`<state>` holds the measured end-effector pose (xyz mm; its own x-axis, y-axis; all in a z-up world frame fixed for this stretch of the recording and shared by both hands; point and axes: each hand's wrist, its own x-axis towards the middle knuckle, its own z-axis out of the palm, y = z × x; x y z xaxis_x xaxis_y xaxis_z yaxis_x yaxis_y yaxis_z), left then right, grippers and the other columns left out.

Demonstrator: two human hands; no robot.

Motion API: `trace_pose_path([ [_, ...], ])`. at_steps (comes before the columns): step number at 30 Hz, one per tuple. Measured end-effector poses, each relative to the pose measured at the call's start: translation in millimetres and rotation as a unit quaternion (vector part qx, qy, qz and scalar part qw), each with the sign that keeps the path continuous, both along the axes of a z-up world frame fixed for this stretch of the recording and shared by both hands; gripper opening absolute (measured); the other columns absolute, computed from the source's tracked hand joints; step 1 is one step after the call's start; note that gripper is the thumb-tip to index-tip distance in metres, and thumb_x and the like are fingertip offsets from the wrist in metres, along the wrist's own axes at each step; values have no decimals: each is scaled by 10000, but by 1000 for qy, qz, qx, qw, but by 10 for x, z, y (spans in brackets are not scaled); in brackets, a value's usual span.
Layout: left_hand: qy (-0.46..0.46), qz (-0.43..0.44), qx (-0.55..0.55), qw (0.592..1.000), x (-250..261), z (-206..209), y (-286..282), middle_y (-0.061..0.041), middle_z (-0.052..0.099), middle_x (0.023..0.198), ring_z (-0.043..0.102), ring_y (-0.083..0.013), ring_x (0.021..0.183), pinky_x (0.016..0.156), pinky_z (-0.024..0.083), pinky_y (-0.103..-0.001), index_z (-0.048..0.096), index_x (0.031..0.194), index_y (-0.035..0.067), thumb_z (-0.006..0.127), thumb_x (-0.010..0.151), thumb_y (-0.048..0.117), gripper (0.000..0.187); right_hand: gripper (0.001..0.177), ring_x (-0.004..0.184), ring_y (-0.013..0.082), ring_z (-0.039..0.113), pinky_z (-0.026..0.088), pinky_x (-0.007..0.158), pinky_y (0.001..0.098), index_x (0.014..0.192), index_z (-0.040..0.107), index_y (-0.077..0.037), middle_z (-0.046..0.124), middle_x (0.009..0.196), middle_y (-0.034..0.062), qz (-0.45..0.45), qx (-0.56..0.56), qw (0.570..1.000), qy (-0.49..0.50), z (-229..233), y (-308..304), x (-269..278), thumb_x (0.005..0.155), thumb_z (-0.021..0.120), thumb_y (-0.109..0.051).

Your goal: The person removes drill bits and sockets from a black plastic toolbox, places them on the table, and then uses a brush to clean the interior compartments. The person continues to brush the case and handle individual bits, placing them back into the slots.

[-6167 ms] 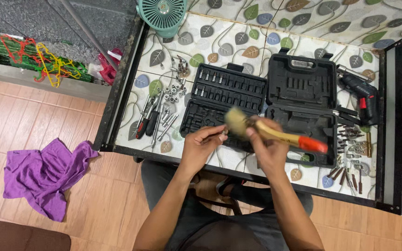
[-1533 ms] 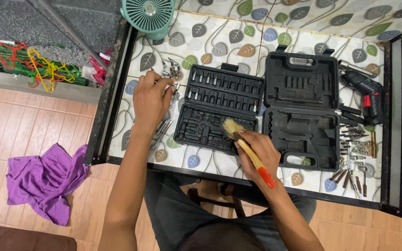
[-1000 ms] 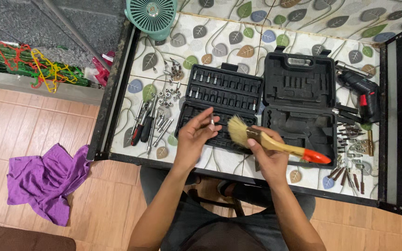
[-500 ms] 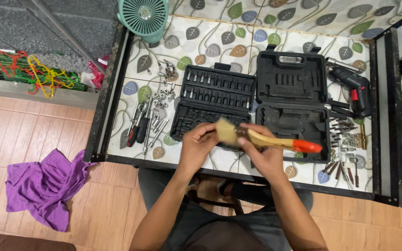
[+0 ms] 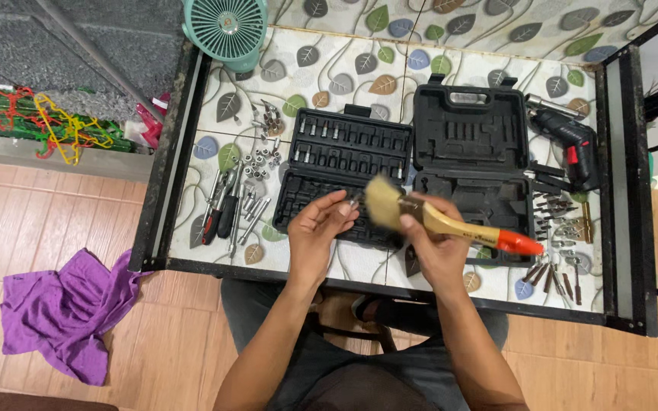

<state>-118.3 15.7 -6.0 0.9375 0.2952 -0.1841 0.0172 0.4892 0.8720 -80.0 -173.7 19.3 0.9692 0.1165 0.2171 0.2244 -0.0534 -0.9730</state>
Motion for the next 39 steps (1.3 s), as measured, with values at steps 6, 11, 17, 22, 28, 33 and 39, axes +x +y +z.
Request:
trace_pose_path([
  [6,38,-37,-38,998,20,-9,1,-144,771,1094,760,-176,961,811,623,-290,694,1231,-17,710,953,169,335,309,980,141,684,563,845,270,1214,650,-15,705,1127,90,-30,-61,997,-22,17,42,67,935,757,-93],
  [11,35,-33,-47,998,32,-3,-20,-150,774,1083,751,-176,945,826,621,-288,686,1205,-17,725,932,120,308,320,1062,141,673,554,931,270,1271,616,9,689,1194,98,-22,-20,998,-54,-30,110,111,988,743,-69],
  [17,-4,68,160,985,73,-55,-125,-114,754,1111,689,-115,955,842,561,-235,697,1223,-47,726,946,12,285,355,935,115,668,570,826,256,1239,616,-16,708,1114,69,-16,87,994,60,-98,138,-40,925,760,-97],
  [22,-28,39,181,982,51,-21,-120,-73,744,1113,711,-102,981,846,578,-221,694,1230,-14,706,934,-11,297,246,1022,206,683,551,887,304,1181,679,-12,716,1157,110,-37,-124,982,-140,-97,32,60,965,758,-100],
  [28,-29,43,267,962,134,125,-98,-65,740,1061,715,-94,917,775,570,-221,749,1173,3,703,941,-16,237,201,941,208,722,591,806,306,1111,691,-41,734,1092,111,-90,-228,942,-227,-63,-77,98,948,779,-117],
  [33,-87,59,465,879,464,149,-151,-81,762,1053,748,-197,831,726,582,-278,756,1119,45,735,925,50,195,225,858,225,719,572,723,316,1058,712,-64,747,1001,80,-27,-290,909,-299,-50,-30,-86,856,811,-71],
  [39,-131,-24,624,770,869,28,-191,-83,734,995,717,-311,861,738,565,-397,765,1000,61,746,917,142,117,316,909,257,710,574,768,333,1089,699,-41,728,1032,91,10,-283,914,-292,-3,-23,-150,789,797,-40],
])
